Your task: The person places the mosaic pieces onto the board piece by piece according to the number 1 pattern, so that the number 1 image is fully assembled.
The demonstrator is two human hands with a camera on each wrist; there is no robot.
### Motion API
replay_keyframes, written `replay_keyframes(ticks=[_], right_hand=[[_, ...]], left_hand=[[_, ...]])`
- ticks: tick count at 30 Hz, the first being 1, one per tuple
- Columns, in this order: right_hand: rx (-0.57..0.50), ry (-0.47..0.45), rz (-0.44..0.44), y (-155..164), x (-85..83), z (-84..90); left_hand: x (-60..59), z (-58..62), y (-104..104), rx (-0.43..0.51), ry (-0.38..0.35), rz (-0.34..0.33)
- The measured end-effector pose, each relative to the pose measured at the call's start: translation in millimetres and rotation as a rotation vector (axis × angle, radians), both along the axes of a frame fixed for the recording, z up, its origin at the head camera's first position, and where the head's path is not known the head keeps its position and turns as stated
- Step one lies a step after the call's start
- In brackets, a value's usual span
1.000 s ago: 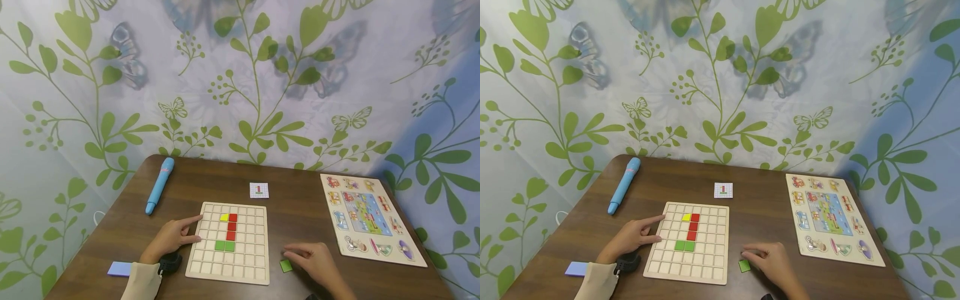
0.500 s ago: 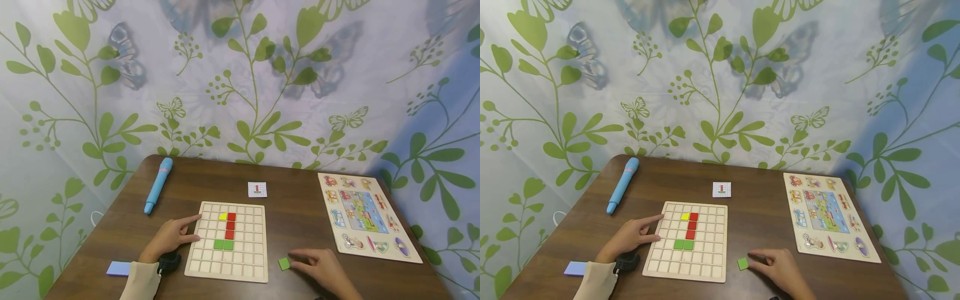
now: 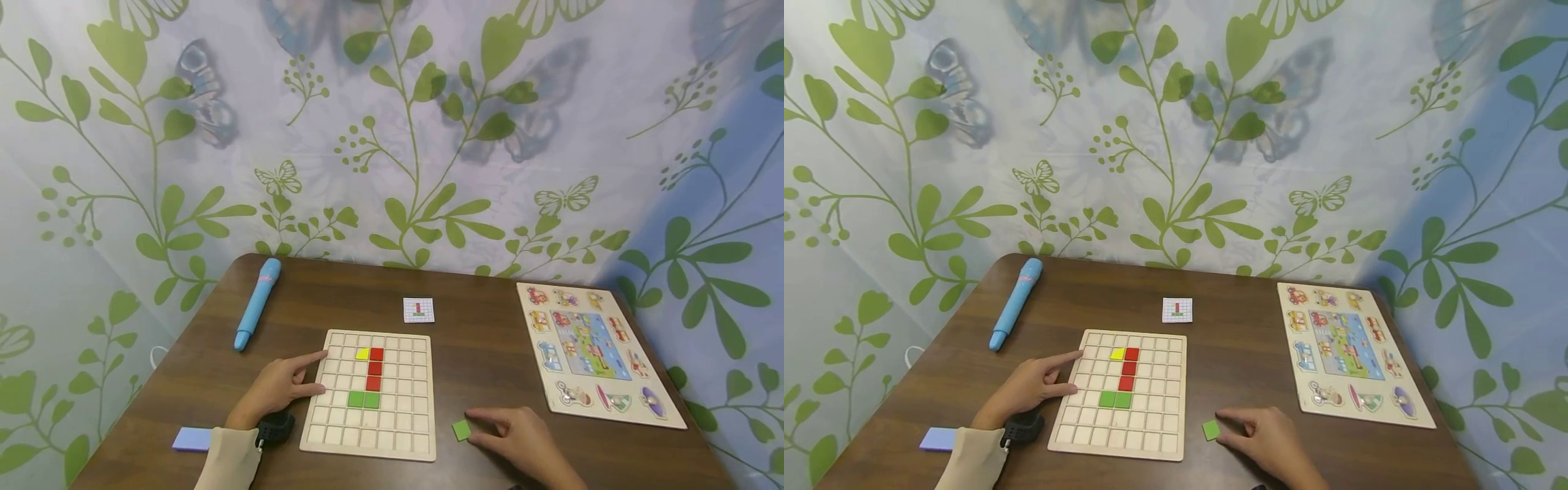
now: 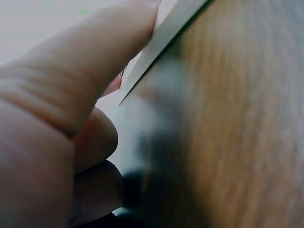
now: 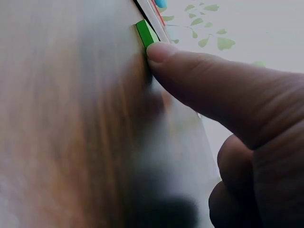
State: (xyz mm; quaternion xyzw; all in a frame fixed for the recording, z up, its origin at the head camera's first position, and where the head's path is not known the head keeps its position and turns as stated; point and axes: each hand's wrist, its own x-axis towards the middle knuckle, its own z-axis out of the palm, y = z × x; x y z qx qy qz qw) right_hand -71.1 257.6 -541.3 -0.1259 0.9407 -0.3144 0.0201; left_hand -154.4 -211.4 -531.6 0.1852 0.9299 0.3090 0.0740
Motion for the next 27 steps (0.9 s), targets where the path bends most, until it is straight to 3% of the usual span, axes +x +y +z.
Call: replay_keyframes(ticks=[14,27], right_hand=[[-0.013,-0.007,0.003,-3.3,0.0,1.5],[0.004,0.067,-0.103,-9.3,-0.9,-2.3]], left_hand=[[1.0,2.5,0.7,0.005,-0.009,0.001],[2.3,1.9,0.5,0.01,-0.013,0.001]])
